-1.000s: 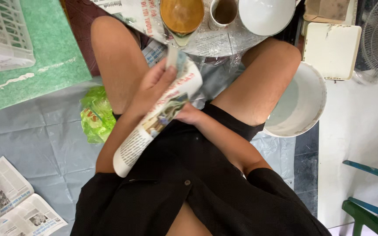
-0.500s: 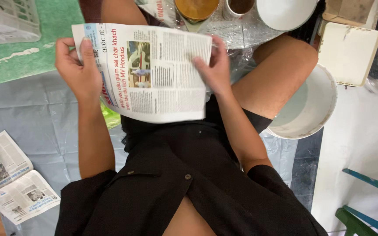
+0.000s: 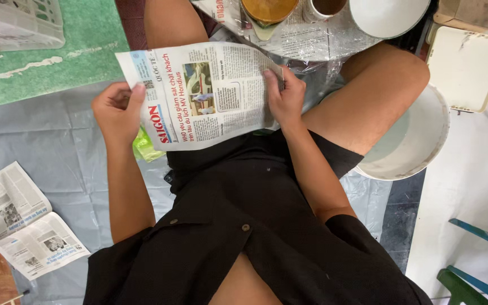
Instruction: The person cuts sections of newspaper with scissors and wraps them around small ceramic bowls and cups. They fold the paper to fit the shape of each item and place the wrapped pieces on a nearby surface.
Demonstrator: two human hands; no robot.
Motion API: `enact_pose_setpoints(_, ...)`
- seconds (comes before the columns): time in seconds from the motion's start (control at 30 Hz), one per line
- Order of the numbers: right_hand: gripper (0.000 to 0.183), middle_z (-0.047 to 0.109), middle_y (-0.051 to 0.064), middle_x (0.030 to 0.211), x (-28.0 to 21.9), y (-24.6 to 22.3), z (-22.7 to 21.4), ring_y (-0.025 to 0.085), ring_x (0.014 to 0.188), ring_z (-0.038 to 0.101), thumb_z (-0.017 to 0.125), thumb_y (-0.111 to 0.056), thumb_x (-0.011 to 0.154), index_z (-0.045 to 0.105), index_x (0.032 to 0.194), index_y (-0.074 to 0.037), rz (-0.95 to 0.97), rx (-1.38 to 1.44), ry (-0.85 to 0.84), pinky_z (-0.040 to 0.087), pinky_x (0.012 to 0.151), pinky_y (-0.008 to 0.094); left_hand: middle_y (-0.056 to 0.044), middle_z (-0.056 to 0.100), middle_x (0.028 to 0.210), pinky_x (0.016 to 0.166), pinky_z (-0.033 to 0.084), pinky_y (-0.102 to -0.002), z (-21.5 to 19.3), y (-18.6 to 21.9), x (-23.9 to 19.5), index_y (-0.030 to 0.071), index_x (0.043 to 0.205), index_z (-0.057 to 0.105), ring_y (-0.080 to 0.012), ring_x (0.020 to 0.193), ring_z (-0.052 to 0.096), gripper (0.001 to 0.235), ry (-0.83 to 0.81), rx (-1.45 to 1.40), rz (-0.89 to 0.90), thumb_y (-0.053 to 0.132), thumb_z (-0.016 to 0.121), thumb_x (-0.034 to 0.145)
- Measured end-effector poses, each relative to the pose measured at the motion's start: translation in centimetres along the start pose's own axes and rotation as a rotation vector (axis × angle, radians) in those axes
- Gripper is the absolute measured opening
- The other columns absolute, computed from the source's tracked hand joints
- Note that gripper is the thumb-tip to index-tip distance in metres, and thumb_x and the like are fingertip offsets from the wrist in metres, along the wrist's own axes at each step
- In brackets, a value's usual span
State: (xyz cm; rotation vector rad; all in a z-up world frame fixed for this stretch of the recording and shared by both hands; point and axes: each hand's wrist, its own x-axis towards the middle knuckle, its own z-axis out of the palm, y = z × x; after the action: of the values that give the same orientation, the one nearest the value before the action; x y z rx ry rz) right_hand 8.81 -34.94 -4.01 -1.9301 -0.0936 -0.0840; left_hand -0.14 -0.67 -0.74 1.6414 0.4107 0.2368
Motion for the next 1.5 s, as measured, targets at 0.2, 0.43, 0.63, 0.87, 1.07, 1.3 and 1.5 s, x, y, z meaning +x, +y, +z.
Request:
enact_pose_setpoints(0.2,0.027,0.069,0.006,0.102,-0.3,-1.3,0.5,0.009,0.093,0.063,0.075,-0.005,0.095,0.062,0.117,0.004,-0.076,0.328,-0.165,0.051,0.082,0.026,-0.009,0.077,0.099,0.075,0.056,-0.027,1.4,0.0,-1.0,-0.006,0.107,0.074,-0.0092,0.086,0.069,0.018,-0.02,0.191,0.017,0.011,0.074,0.102)
enact_pose_setpoints(0.43,0.015,0.075,0.002,0.083,-1.0,0.5,1.2,0.005,0.073,0.063,0.069,-0.011,0.1,0.074,0.107,0.001,0.125,0.182,-0.113,0.053,0.064,0.025,-0.006,0.076,0.099,0.078,0.054,-0.025,1.8,-0.9,-1.2,-0.008,0.11,0.074,-0.0067,0.088,0.066,0.022,0.093,0.169,0.168,0.013,0.072,0.106)
enact_pose_setpoints(0.63,0.022,0.057,0.001,0.066,0.5,1.1,-0.3,0.005,0.064,0.046,0.068,-0.014,0.105,0.07,0.096,0.006,0.004,-0.007,-0.054,0.04,0.057,0.029,-0.006,0.07,0.088,0.071,0.048,-0.027,1.6,0.0,-1.5,-0.008,0.113,0.074,-0.0067,0.081,0.055,0.021,0.082,0.302,0.241,0.012,0.072,0.107)
enact_pose_setpoints(0.87,0.06,0.056,0.015,0.138,1.9,-1.4,1.6,0.024,0.115,0.061,0.07,-0.026,0.102,0.038,0.15,-0.009,-0.146,-0.134,-0.043,0.054,0.093,0.04,-0.011,0.076,0.093,0.075,0.053,-0.029,2.6,1.8,-0.6,-0.007,0.112,0.074,-0.007,0.085,0.063,0.019,0.121,0.341,0.197,0.011,0.072,0.107)
enact_pose_setpoints(1.07,0.077,0.017,0.014,0.173,-0.2,-4.7,5.4,0.035,0.16,0.018,0.068,-0.048,0.106,0.028,0.165,-0.019,-0.553,-0.392,-0.445,0.018,0.128,0.055,-0.014,0.073,0.088,0.073,0.052,-0.03,2.4,3.6,-1.1,-0.006,0.114,0.074,-0.0098,0.079,0.064,0.019,0.163,0.434,0.236,0.011,0.072,0.107)
enact_pose_setpoints(1.3,0.079,0.013,0.018,0.169,1.9,-5.9,9.8,0.042,0.157,0.011,0.053,-0.059,0.099,0.031,0.162,-0.016,-0.569,-0.389,-0.704,0.008,0.126,0.064,-0.017,0.064,0.077,0.065,0.047,-0.033,0.7,3.9,-1.2,-0.006,0.102,0.073,-0.013,0.065,0.055,0.017,0.211,0.588,0.145,0.01,0.074,0.104)
enact_pose_setpoints(1.5,0.037,0.048,0.015,0.154,11.3,-4.5,14.8,0.032,0.148,0.046,0.048,-0.027,0.119,0.052,0.153,-0.013,-0.441,-0.114,-0.438,0.038,0.125,0.046,-0.011,0.071,0.082,0.068,0.051,-0.027,0.6,3.5,-1.4,-0.005,0.112,0.074,-0.0059,0.074,0.06,0.018,0.236,0.412,0.057,0.01,0.07,0.104)
